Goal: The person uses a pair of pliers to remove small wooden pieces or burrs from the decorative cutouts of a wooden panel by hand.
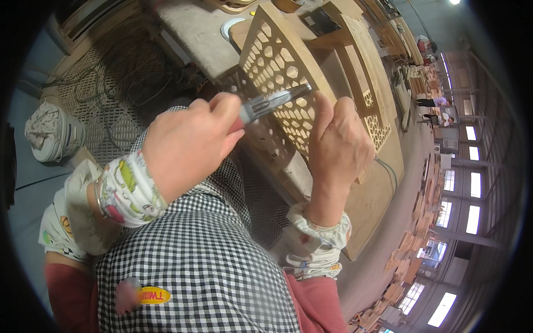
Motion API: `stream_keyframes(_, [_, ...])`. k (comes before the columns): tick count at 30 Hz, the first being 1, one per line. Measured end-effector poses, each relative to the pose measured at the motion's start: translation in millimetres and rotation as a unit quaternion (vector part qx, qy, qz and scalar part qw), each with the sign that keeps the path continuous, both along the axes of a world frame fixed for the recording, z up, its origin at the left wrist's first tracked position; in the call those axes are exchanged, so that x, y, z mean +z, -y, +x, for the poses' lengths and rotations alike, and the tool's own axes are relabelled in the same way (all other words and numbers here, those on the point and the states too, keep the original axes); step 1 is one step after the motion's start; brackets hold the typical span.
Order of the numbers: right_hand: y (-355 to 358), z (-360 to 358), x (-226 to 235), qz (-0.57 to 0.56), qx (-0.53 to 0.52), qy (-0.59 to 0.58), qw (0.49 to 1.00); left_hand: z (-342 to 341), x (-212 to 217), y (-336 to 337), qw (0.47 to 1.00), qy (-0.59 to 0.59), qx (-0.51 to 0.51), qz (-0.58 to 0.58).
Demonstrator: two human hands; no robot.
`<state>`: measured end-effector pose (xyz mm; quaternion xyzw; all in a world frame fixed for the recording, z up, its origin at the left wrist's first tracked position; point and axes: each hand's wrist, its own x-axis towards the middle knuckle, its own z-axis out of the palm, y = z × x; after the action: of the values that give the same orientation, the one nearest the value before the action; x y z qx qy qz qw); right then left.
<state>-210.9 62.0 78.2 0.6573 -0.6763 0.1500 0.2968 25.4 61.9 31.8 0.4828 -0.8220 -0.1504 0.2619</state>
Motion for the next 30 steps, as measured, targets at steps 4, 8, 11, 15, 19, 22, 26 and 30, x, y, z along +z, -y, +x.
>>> stream_keyframes(4, [0.6,-27.4,-1.9,0.008,0.025,0.002,1.000,31.8,-25.9,-7.4,0.958,-0.037,-0.102,0.265])
stream_keyframes(8, [-1.7,-36.0,-4.2,0.030,0.033,0.031,0.999,37.0,-68.4,-17.6,0.873,-0.127,-0.107,0.458])
stream_keyframes(11, [-2.4,-31.0,-6.2,0.037,0.040,0.050,0.997,37.3,-80.1,-11.1,0.856,-0.235,-0.134,0.441])
stream_keyframes(15, [-2.0,-34.3,-8.4,0.038,0.039,0.081,0.995,29.2,-66.6,11.8,0.816,-0.219,-0.136,0.518])
stream_keyframes(19, [1.6,-33.2,-9.0,0.035,0.041,0.089,0.995,10.2,-88.1,17.6,0.864,-0.234,-0.129,0.426])
stream_keyframes(22, [1.4,-34.7,-11.0,0.035,0.023,0.076,0.996,-0.4,-87.6,22.5,0.879,-0.208,-0.135,0.407])
stream_keyframes(26, [0.8,-29.5,-12.9,0.030,0.025,0.083,0.996,-21.4,-76.5,21.2,0.907,-0.162,-0.133,0.365])
stream_keyframes(30, [-1.8,-28.3,-8.9,0.054,0.005,0.027,0.998,-32.0,-69.2,21.2,0.925,-0.132,-0.130,0.333])
